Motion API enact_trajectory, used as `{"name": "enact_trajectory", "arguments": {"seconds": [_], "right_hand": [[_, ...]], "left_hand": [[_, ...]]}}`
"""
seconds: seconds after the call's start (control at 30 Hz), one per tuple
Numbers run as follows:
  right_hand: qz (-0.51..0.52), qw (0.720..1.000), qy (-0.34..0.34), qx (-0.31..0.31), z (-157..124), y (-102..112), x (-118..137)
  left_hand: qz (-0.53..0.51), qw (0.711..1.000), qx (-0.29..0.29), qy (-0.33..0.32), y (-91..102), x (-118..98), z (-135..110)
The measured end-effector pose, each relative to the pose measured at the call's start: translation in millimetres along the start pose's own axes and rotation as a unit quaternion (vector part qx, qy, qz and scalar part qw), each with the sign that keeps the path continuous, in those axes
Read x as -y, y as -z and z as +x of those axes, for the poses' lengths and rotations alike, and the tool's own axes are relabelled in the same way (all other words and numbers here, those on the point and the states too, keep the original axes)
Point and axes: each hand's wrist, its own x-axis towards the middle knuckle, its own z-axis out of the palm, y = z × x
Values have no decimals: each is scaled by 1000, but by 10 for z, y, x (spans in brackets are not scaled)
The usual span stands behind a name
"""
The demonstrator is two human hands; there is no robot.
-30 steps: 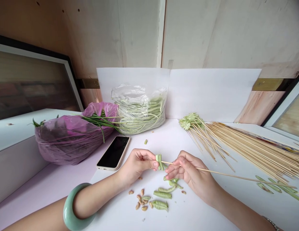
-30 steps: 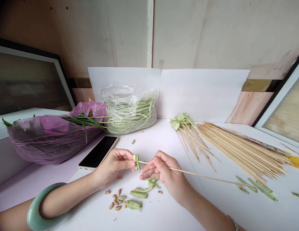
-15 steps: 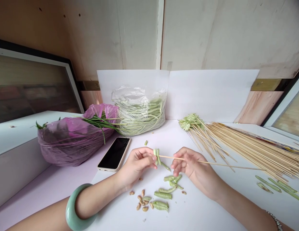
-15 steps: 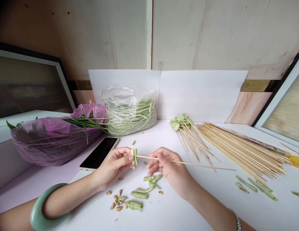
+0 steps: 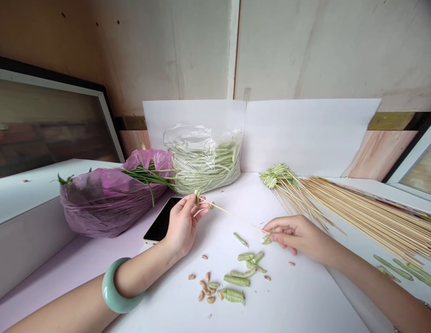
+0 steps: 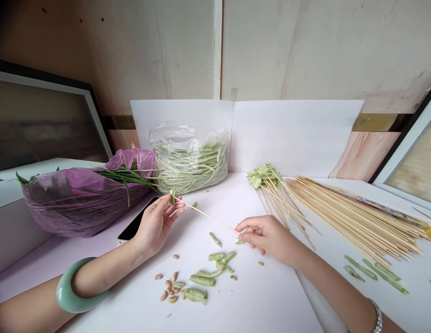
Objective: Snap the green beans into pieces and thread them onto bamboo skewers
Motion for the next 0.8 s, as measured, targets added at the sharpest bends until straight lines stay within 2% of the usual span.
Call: {"name": "enact_trajectory", "arguments": {"seconds": [0.1, 0.2, 0.4, 0.6, 0.8], "right_hand": [[-64, 995, -1, 71, -56, -113, 8], [-125, 987, 35, 91, -106, -183, 60], [-148, 982, 115, 34, -108, -311, 12], [-153, 981, 115, 43, -131, -435, -86], [-159, 981, 114, 12, -136, -477, -100]], "left_hand": [[6, 1000, 16, -17, 1, 6, -20], [2, 1000, 23, -16, 6, 11, -30], [-20, 999, 24, -13, 23, 12, 4], [-7, 999, 40, -27, 30, -2, 7], [13, 1000, 20, -19, 27, 2, -14]]}}
